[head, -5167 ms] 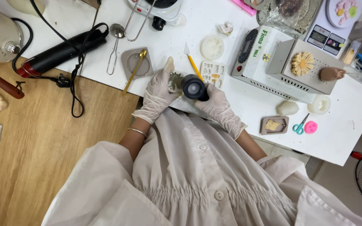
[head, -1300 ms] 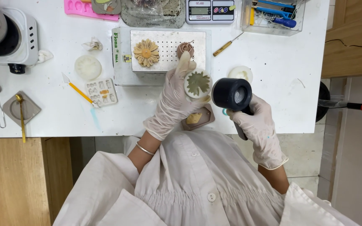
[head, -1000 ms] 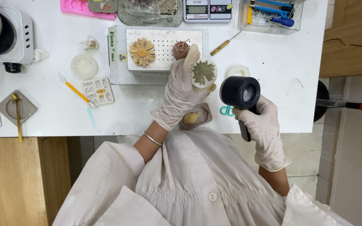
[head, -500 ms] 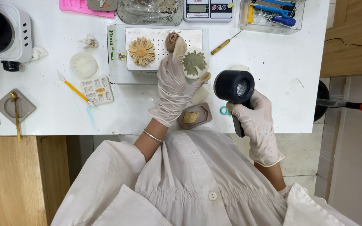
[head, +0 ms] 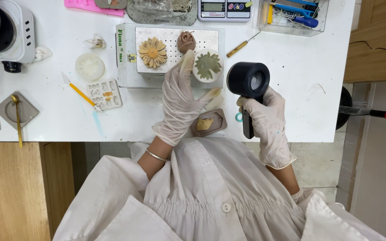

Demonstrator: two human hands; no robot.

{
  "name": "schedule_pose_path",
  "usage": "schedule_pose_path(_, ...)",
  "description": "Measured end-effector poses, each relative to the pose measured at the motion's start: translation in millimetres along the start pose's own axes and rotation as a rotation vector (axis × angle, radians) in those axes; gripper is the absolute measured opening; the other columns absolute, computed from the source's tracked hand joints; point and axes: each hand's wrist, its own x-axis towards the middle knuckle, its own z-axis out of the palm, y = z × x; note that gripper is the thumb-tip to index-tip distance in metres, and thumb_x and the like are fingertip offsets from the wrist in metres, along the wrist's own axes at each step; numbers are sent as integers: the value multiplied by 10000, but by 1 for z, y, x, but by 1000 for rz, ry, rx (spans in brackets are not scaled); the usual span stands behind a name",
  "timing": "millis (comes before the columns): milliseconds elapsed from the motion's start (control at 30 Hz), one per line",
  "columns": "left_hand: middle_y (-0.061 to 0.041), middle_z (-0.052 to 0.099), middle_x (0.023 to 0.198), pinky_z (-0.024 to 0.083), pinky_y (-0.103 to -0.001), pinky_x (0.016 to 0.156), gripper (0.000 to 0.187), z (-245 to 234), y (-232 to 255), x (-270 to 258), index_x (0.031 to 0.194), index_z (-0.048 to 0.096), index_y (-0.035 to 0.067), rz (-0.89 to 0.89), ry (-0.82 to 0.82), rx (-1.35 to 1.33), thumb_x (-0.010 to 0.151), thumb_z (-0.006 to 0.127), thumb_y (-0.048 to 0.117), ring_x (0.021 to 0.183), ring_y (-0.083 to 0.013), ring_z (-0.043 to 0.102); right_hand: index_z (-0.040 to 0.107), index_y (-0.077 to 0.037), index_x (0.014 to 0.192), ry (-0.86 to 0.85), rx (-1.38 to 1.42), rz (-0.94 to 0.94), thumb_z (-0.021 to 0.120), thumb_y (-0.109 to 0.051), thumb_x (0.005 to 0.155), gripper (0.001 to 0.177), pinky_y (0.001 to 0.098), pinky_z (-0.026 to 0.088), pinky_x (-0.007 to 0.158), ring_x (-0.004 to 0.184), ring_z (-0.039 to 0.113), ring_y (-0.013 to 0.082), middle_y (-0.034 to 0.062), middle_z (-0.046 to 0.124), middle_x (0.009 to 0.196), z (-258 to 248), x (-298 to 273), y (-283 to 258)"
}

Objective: Creating decorative wax candles using molds, a wax melter, and a heat gun.

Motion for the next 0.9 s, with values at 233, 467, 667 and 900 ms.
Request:
schedule_pose_path(233,-131,512,1448,476,-413,1106,907,-7,0,-6,1537,372,43,-39,-10,-46,879,889,391,1288,-312,550,718,25,973,-12,22,14,726,-19,748,230,275,507,564,620,621,119,66,690,765,0,-3,11)
schedule_pose_path(467,-141,536,1411,527,-377,1098,831,5,-12,-8,1546,388,29,-93,3,-233,924,858,319,1281,-282,586,721,24,970,-7,17,28,727,-19,742,232,278,526,594,641,644,122,73,709,767,-2,-7,15)
schedule_pose_path(667,-75,544,1179,520,-375,942,791,-23,-1,4,1447,506,92,-81,-12,29,870,902,461,1041,-242,582,729,-2,991,-30,-25,15,719,-26,749,244,271,524,627,675,635,112,57,709,791,-1,-8,17)
schedule_pose_path(900,-115,528,1422,460,-432,1158,570,-68,-16,77,1499,443,41,126,65,20,1020,730,157,1299,-292,561,704,-37,1110,-103,-186,-60,733,-62,760,352,253,524,706,776,624,89,33,719,899,15,-17,9)
